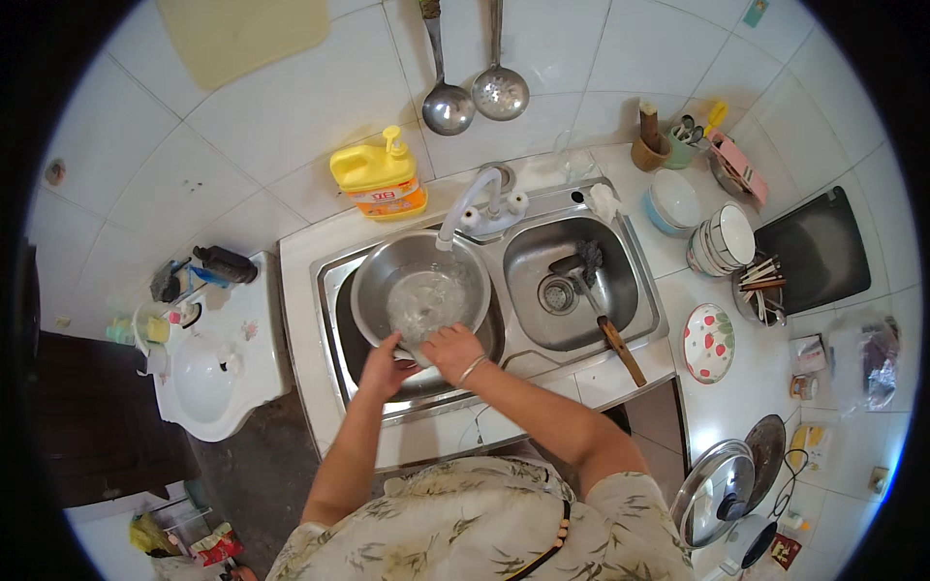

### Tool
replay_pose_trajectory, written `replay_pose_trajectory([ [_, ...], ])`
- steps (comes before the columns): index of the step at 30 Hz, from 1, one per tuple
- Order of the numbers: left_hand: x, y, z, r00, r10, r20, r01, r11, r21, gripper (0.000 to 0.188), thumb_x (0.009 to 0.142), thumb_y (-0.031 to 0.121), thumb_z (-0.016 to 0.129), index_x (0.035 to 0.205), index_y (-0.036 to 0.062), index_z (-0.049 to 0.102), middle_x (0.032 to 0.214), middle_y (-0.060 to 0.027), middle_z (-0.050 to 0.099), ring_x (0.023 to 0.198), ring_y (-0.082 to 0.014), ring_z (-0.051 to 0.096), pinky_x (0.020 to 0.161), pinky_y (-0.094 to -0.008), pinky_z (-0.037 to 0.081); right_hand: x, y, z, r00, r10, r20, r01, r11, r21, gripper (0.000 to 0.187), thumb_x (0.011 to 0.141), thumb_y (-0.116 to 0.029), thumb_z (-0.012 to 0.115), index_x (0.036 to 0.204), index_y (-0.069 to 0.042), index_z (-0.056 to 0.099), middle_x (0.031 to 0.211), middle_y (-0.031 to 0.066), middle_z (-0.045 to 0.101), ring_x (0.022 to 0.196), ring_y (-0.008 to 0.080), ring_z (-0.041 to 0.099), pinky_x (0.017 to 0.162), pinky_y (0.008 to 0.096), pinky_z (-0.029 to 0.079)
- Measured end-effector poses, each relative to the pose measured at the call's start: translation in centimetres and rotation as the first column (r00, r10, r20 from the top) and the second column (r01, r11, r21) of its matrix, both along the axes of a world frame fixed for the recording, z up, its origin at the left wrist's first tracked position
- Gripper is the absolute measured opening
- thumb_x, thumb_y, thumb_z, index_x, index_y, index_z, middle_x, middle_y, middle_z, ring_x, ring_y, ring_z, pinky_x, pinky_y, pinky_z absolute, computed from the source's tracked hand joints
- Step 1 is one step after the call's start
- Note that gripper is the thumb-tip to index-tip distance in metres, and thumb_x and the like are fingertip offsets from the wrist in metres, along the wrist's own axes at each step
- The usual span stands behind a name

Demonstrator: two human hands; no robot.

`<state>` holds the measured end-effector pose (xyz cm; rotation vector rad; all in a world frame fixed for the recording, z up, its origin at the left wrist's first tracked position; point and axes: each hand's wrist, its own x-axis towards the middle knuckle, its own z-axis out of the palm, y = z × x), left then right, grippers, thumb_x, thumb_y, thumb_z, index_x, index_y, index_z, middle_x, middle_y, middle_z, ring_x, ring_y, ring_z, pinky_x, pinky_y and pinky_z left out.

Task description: The person washes a metal bowl, a small electric pot, and a large pot in a double-basin kitchen sink. They use a sponge to scrub the items and rinse them under running water. The person also handles a ladle and a strainer, rinsing them in the sink. The electric pot is placed on the counter and plugged in.

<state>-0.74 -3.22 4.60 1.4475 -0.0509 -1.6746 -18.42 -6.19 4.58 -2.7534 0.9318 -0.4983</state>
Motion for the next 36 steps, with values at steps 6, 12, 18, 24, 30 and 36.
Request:
replay_pose_trajectory([
  [6,2.2,1.3,-4.8,0.999,-0.002,0.050,0.001,1.000,0.015,0.037,0.080,0.006,0.048,0.116,0.0021,0.041,0.100,-0.0164,0.053,0.084,-0.0295,0.060,0.065,-0.0416,0.056,-1.6,1.3,3.1,0.952,0.079,-0.296,0.054,0.908,0.415,0.043,0.082,-0.040,0.052,0.103,-0.002,0.058,0.107,0.0165,0.058,0.110,0.0291,0.049,0.097,0.0389,0.033],
  [12,2.1,1.0,-2.1,0.987,-0.122,0.106,0.124,0.992,-0.008,0.034,0.079,0.001,0.046,0.113,0.0003,0.043,0.100,-0.0155,0.055,0.083,-0.0284,0.061,0.064,-0.0423,0.057,-6.3,-3.6,-1.6,0.905,-0.311,-0.291,0.391,0.877,0.281,0.069,0.086,-0.036,0.050,0.137,0.001,0.021,0.139,0.0217,0.030,0.124,0.0339,0.037,0.106,0.0374,0.026],
  [18,3.3,0.3,-0.1,0.962,-0.267,0.056,0.264,0.963,0.051,0.034,0.077,-0.001,0.049,0.110,0.0001,0.044,0.093,-0.0131,0.055,0.076,-0.0262,0.061,0.065,-0.0437,0.057,-3.4,-11.7,1.4,0.856,-0.416,-0.307,0.516,0.652,0.555,0.062,0.085,-0.023,0.052,0.139,-0.015,0.023,0.129,0.0180,0.043,0.113,0.0343,0.048,0.095,0.0405,0.038],
  [24,2.8,-0.4,1.2,0.902,-0.429,0.053,0.421,0.900,0.113,0.027,0.075,-0.002,0.053,0.102,0.0010,0.048,0.083,-0.0085,0.055,0.070,-0.0233,0.060,0.062,-0.0432,0.057,4.5,-11.2,3.5,0.967,-0.051,-0.250,0.097,0.980,0.175,0.038,0.076,-0.028,0.062,0.112,-0.019,0.055,0.119,0.0091,0.053,0.112,0.0292,0.048,0.093,0.0449,0.037],
  [30,2.2,0.7,1.5,0.955,-0.291,0.060,0.284,0.953,0.105,0.028,0.075,-0.002,0.053,0.103,0.0016,0.048,0.087,-0.0093,0.055,0.074,-0.0232,0.061,0.062,-0.0420,0.057,2.8,-12.6,3.9,0.931,-0.230,-0.285,0.321,0.886,0.334,0.043,0.079,-0.028,0.060,0.119,-0.016,0.051,0.113,0.0116,0.056,0.105,0.0303,0.054,0.089,0.0461,0.041],
  [36,2.2,1.1,-0.8,0.975,-0.178,0.130,0.175,0.984,0.037,0.039,0.075,-0.001,0.050,0.114,0.0039,0.044,0.095,-0.0122,0.055,0.077,-0.0252,0.061,0.061,-0.0393,0.057,-4.7,-10.4,-4.3,0.760,-0.643,-0.093,0.532,0.533,0.657,0.041,0.081,-0.023,0.057,0.115,-0.001,0.049,0.106,0.0221,0.057,0.099,0.0372,0.054,0.087,0.0389,0.043],
])
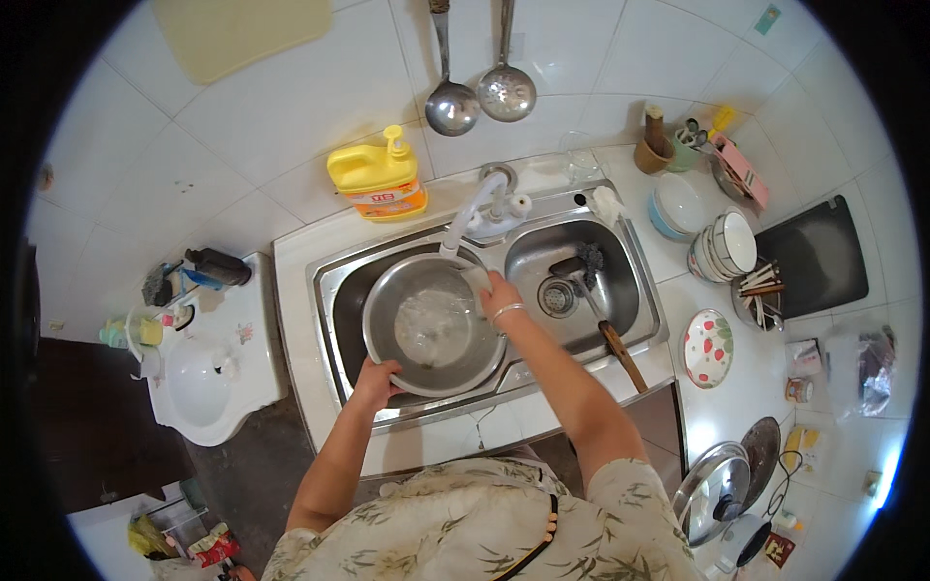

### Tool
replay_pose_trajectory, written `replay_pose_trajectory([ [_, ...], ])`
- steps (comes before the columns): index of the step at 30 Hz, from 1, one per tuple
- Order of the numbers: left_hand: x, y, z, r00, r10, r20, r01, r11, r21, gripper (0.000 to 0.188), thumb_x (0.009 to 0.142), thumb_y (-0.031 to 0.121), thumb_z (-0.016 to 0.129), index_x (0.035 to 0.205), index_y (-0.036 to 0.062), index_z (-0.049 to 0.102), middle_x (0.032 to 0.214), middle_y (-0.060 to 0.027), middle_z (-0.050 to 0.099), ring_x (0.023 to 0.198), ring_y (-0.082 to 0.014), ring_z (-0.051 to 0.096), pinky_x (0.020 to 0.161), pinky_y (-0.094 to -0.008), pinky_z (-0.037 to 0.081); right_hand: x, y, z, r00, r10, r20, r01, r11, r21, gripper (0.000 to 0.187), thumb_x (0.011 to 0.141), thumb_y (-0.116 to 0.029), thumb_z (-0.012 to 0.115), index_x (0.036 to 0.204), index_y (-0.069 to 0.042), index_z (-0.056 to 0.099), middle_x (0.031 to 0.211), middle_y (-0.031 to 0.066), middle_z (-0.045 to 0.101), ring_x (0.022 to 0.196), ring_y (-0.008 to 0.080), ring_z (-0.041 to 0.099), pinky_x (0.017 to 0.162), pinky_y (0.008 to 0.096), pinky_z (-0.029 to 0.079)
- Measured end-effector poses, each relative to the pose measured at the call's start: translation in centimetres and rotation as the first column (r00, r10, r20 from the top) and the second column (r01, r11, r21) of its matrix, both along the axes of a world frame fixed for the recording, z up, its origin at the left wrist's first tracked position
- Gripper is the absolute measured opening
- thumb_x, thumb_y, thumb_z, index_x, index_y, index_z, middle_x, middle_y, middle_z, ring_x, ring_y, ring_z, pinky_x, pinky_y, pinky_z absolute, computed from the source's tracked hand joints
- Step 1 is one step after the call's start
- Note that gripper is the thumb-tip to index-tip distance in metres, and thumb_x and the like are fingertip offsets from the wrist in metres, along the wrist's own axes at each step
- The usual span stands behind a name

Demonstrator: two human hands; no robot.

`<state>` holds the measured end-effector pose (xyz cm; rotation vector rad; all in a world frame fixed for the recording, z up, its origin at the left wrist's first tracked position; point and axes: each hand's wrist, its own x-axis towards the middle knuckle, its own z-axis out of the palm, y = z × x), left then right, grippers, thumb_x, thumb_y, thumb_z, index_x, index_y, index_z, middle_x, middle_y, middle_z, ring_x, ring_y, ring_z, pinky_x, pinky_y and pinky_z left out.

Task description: The person washes a metal bowl, a small electric pot, and a large pot in a double-basin kitchen sink. They use a sponge to scrub the items and rinse them under running water. The person also handles a ladle and a strainer, rinsing them in the sink. The electric pot is placed on the counter and plugged in.

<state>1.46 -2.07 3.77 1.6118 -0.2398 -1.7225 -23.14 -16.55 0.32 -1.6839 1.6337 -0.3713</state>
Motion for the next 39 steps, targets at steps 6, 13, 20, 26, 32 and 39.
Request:
replay_pose_trajectory([
  [6,0.9,0.4,1.4,0.995,0.058,0.086,-0.058,0.998,0.002,0.027,0.077,0.003,0.050,0.104,-0.0008,0.047,0.089,-0.0130,0.057,0.072,-0.0273,0.062,0.056,-0.0355,0.056,2.7,8.8,-1.9,0.887,-0.329,0.325,0.325,0.943,0.067,0.045,0.078,-0.015,0.055,0.120,-0.001,0.043,0.108,0.0261,0.055,0.099,0.0395,0.054,0.085,0.0419,0.043],
  [13,1.3,2.3,1.5,0.994,0.062,-0.088,-0.065,0.997,-0.041,0.019,0.080,0.006,0.049,0.092,-0.0084,0.047,0.088,-0.0172,0.057,0.074,-0.0292,0.063,0.059,-0.0382,0.058,3.3,10.2,1.7,0.873,-0.292,0.390,0.337,0.940,-0.053,0.061,0.076,-0.007,0.049,0.133,0.002,0.028,0.117,0.0289,0.050,0.106,0.0408,0.050,0.091,0.0400,0.040],
  [20,1.7,3.8,1.5,0.989,0.083,-0.121,-0.091,0.994,-0.055,0.027,0.079,0.003,0.048,0.103,-0.0070,0.042,0.093,-0.0171,0.053,0.077,-0.0296,0.062,0.062,-0.0404,0.059,4.3,11.8,3.6,0.981,-0.166,0.098,0.192,0.881,-0.433,0.063,0.077,-0.004,0.049,0.136,-0.001,0.026,0.125,0.0265,0.046,0.117,0.0379,0.044,0.099,0.0369,0.036],
  [26,1.9,4.9,0.4,0.999,0.044,-0.004,-0.044,0.988,-0.147,0.023,0.079,0.005,0.050,0.099,-0.0064,0.047,0.087,-0.0159,0.057,0.073,-0.0274,0.062,0.057,-0.0383,0.059,2.4,12.4,4.1,0.929,-0.250,0.273,0.327,0.899,-0.290,0.051,0.079,-0.005,0.052,0.129,-0.003,0.040,0.116,0.0241,0.053,0.107,0.0374,0.052,0.094,0.0384,0.041],
  [32,-0.3,4.7,0.7,0.995,-0.061,-0.082,0.047,0.986,-0.160,0.033,0.076,0.003,0.049,0.107,-0.0086,0.045,0.091,-0.0179,0.057,0.072,-0.0280,0.063,0.053,-0.0358,0.059,1.8,15.1,4.3,0.889,-0.296,0.348,0.425,0.817,-0.390,0.051,0.079,-0.003,0.053,0.128,-0.004,0.041,0.122,0.0222,0.049,0.112,0.0366,0.048,0.095,0.0389,0.039],
  [39,-6.3,4.6,1.6,0.938,-0.340,-0.074,0.329,0.936,-0.125,0.042,0.078,0.004,0.048,0.118,-0.0007,0.036,0.098,-0.0183,0.056,0.076,-0.0289,0.063,0.057,-0.0379,0.058,-5.0,20.7,6.3,0.717,-0.561,0.413,0.684,0.679,-0.266,0.054,0.079,-0.001,0.050,0.132,-0.006,0.039,0.121,0.0233,0.051,0.109,0.0372,0.051,0.090,0.0364,0.042],
])
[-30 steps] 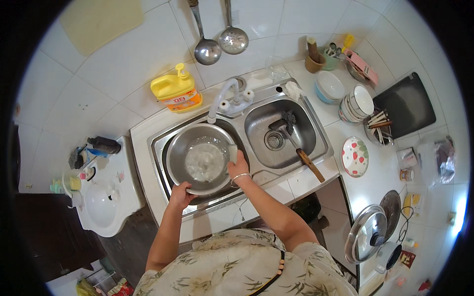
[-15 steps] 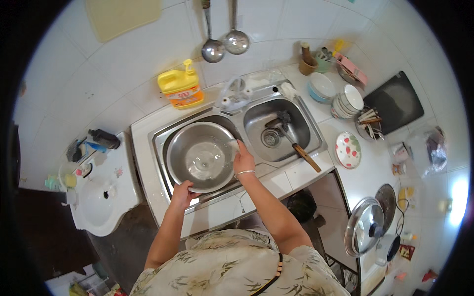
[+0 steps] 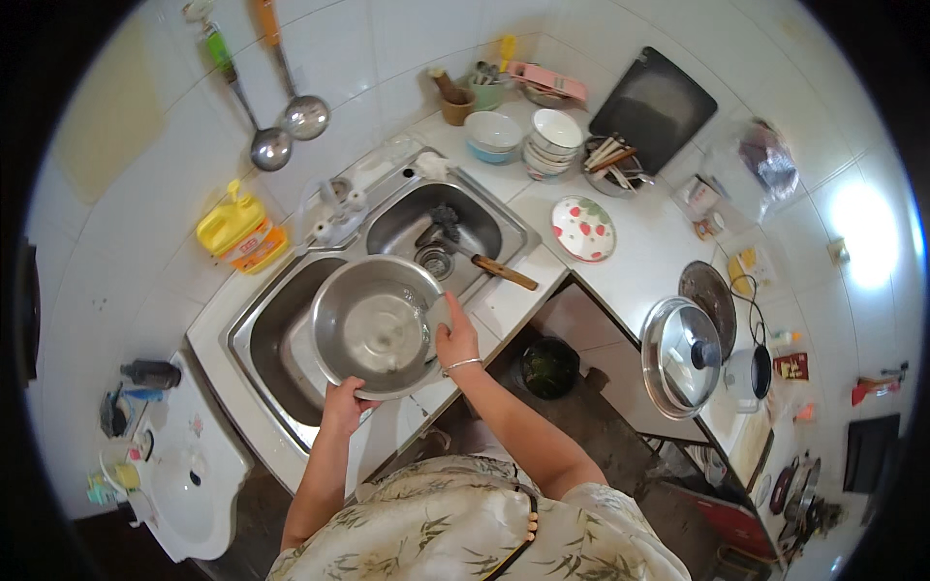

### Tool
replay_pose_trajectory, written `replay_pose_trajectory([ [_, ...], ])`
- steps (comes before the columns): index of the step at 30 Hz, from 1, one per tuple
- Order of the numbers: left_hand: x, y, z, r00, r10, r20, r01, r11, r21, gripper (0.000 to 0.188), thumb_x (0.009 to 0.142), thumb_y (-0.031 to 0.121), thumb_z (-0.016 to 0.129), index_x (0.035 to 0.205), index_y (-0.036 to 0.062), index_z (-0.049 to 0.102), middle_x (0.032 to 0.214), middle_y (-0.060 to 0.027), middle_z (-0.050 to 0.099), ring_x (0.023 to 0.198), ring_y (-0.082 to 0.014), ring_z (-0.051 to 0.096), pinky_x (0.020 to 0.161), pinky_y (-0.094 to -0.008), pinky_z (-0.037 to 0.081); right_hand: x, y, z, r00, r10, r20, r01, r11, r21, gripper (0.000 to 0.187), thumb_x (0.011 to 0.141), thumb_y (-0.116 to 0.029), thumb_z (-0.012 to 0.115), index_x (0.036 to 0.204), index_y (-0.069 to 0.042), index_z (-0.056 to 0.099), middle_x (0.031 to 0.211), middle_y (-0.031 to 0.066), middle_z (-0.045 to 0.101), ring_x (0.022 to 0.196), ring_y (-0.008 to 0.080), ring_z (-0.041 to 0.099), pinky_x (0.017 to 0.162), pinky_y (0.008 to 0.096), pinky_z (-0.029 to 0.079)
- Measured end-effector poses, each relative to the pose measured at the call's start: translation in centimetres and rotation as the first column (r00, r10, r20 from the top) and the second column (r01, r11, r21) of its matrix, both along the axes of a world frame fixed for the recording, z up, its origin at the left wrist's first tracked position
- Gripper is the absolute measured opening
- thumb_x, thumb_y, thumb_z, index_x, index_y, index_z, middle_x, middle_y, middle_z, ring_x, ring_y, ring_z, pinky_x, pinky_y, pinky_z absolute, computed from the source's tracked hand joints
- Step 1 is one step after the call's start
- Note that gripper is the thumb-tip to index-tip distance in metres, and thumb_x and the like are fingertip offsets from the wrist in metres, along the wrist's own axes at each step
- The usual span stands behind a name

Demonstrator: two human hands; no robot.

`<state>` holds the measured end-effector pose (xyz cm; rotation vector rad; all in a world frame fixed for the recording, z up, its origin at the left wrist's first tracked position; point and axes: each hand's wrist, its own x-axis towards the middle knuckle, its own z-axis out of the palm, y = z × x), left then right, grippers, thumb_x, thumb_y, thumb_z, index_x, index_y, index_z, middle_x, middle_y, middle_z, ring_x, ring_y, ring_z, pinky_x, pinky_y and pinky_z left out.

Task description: The person washes a metal bowl, a small electric pot, and a large pot in a double-basin kitchen sink. They use a sponge to scrub the items and rinse them under running water. The person also handles a ladle and a strainer, rinsing them in the sink. The electric pot is placed on the counter and plugged in.

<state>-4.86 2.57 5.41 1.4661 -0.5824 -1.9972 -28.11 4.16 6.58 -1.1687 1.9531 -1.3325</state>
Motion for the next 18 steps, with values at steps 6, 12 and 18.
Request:
replay_pose_trajectory([
  [6,-7.6,0.0,0.7,0.988,-0.140,-0.064,0.140,0.990,-0.002,0.036,0.078,0.004,0.049,0.113,-0.0005,0.041,0.100,-0.0184,0.056,0.079,-0.0312,0.063,0.062,-0.0420,0.058,-7.3,3.4,0.6,0.981,-0.190,-0.049,0.192,0.980,0.053,0.055,0.078,-0.001,0.051,0.132,-0.006,0.039,0.114,0.0240,0.055,0.103,0.0359,0.056,0.086,0.0348,0.044],
  [12,-16.0,0.5,1.0,0.965,-0.263,0.007,0.263,0.965,-0.015,0.033,0.080,0.004,0.047,0.112,-0.0007,0.043,0.100,-0.0171,0.057,0.080,-0.0297,0.062,0.063,-0.0408,0.057,-14.6,6.0,-1.6,0.943,-0.327,-0.060,0.329,0.944,0.023,0.051,0.078,-0.002,0.052,0.128,-0.002,0.043,0.114,0.0247,0.055,0.103,0.0352,0.056,0.087,0.0366,0.045],
  [18,-20.9,0.2,-2.2,0.969,-0.247,-0.013,0.246,0.968,-0.039,0.034,0.079,0.004,0.048,0.112,-0.0019,0.043,0.101,-0.0179,0.057,0.080,-0.0294,0.063,0.062,-0.0395,0.057,-20.1,6.1,-2.2,0.953,-0.274,-0.130,0.282,0.958,0.048,0.049,0.079,-0.004,0.053,0.127,-0.002,0.044,0.113,0.0246,0.055,0.102,0.0373,0.055,0.087,0.0394,0.045],
])
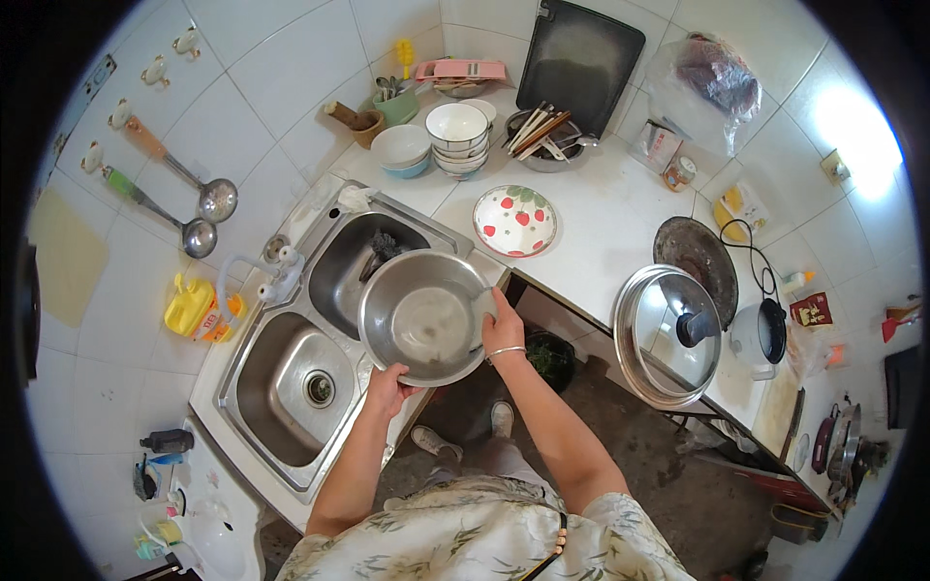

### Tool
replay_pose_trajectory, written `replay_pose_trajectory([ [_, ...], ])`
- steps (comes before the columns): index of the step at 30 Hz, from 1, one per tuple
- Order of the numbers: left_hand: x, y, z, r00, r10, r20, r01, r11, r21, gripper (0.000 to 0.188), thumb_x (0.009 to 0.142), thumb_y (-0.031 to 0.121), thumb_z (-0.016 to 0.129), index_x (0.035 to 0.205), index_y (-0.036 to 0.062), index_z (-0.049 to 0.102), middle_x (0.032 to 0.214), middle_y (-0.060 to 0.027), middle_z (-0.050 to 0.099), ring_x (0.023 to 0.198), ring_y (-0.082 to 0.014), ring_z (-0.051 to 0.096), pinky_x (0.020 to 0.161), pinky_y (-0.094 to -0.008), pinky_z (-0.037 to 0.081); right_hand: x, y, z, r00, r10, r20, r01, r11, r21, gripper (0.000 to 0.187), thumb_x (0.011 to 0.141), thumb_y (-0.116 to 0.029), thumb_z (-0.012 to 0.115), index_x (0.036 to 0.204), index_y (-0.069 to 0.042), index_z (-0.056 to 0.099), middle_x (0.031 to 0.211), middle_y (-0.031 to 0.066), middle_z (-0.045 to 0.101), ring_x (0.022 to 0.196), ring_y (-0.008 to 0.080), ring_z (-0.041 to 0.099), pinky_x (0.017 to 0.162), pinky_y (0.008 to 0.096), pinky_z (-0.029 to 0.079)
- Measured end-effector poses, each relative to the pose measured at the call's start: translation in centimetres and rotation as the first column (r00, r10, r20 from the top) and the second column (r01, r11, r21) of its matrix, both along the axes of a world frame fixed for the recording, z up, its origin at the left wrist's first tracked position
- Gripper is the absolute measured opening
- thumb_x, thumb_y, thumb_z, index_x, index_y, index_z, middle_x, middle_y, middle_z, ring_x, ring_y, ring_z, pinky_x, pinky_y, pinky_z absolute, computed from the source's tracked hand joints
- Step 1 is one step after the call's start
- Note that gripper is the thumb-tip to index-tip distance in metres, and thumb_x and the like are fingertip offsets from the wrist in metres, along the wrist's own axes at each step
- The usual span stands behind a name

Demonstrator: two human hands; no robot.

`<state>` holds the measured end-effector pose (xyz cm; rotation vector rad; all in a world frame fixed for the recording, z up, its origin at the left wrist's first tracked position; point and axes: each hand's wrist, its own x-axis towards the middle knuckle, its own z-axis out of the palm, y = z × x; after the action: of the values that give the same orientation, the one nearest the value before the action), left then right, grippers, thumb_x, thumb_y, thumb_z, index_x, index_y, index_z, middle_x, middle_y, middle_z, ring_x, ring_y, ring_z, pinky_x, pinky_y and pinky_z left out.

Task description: The person washes a metal bowl, a small electric pot, and a large pot in a double-basin kitchen sink. They use a sponge to scrub the items and rinse them under running water. The person also handles a ladle and a strainer, rinsing them in the sink. The electric pot is placed on the counter and plugged in.

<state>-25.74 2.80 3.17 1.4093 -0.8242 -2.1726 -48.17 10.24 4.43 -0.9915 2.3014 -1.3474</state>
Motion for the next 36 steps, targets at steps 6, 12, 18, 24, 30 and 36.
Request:
replay_pose_trajectory([
  [6,-3.6,-1.9,-1.3,0.999,0.046,0.023,-0.047,0.999,0.016,0.044,0.078,0.010,0.052,0.120,0.0062,0.039,0.107,-0.0154,0.055,0.084,-0.0290,0.061,0.059,-0.0389,0.056,-3.9,-1.6,-1.0,0.969,0.221,-0.113,-0.202,0.967,0.158,0.064,0.080,-0.008,0.054,0.136,-0.002,0.024,0.135,0.0231,0.033,0.121,0.0369,0.038,0.097,0.0385,0.038],
  [12,-5.6,-1.7,0.1,0.985,0.174,0.014,-0.174,0.985,-0.016,0.046,0.085,0.039,0.057,0.115,0.0047,0.047,0.100,-0.0125,0.061,0.087,-0.0273,0.062,0.065,-0.0404,0.054,-5.5,-1.6,-1.3,0.950,0.295,-0.101,-0.280,0.950,0.137,0.072,0.079,-0.010,0.057,0.138,-0.001,0.017,0.137,0.0277,0.027,0.125,0.0400,0.032,0.101,0.0395,0.035],
  [18,-5.6,0.4,2.7,0.984,0.179,0.018,-0.176,0.978,-0.116,0.046,0.088,0.029,0.056,0.125,0.0108,0.035,0.112,-0.0124,0.053,0.090,-0.0304,0.060,0.072,-0.0433,0.052,-5.5,-1.0,-0.2,0.922,0.324,-0.212,-0.319,0.946,0.060,0.062,0.075,-0.010,0.060,0.131,0.000,0.034,0.136,0.0282,0.029,0.124,0.0429,0.031,0.105,0.0426,0.027],
  [24,-4.1,0.7,4.9,0.958,0.259,0.120,-0.225,0.944,-0.241,0.070,0.088,0.017,0.055,0.142,0.0158,0.011,0.128,-0.0145,0.039,0.105,-0.0305,0.051,0.081,-0.0462,0.047,-3.9,-0.9,1.9,0.887,0.337,-0.316,-0.344,0.938,0.038,0.057,0.075,-0.006,0.059,0.128,-0.004,0.041,0.135,0.0255,0.031,0.122,0.0431,0.034,0.104,0.0441,0.029],
  [30,-4.9,1.3,7.7,0.901,0.245,0.359,0.154,0.592,-0.791,0.056,0.085,0.009,0.054,0.137,0.0106,0.032,0.136,-0.0146,0.037,0.123,-0.0253,0.038,0.099,-0.0353,0.033,-2.4,0.7,8.3,0.914,0.375,-0.152,-0.404,0.869,-0.286,0.053,0.077,-0.003,0.054,0.128,-0.006,0.042,0.133,0.0211,0.037,0.120,0.0376,0.039,0.099,0.0387,0.036],
  [36,-4.6,0.3,7.5,0.539,0.349,0.766,0.791,0.101,-0.603,0.061,0.076,0.014,0.063,0.131,0.0068,0.040,0.133,-0.0225,0.038,0.124,-0.0389,0.034,0.104,-0.0450,0.025,-2.1,2.7,8.7,0.710,0.570,-0.413,-0.420,0.814,0.401,0.052,0.081,-0.023,0.055,0.130,-0.014,0.041,0.136,0.0095,0.039,0.128,0.0260,0.033,0.106,0.0475,0.021],
])
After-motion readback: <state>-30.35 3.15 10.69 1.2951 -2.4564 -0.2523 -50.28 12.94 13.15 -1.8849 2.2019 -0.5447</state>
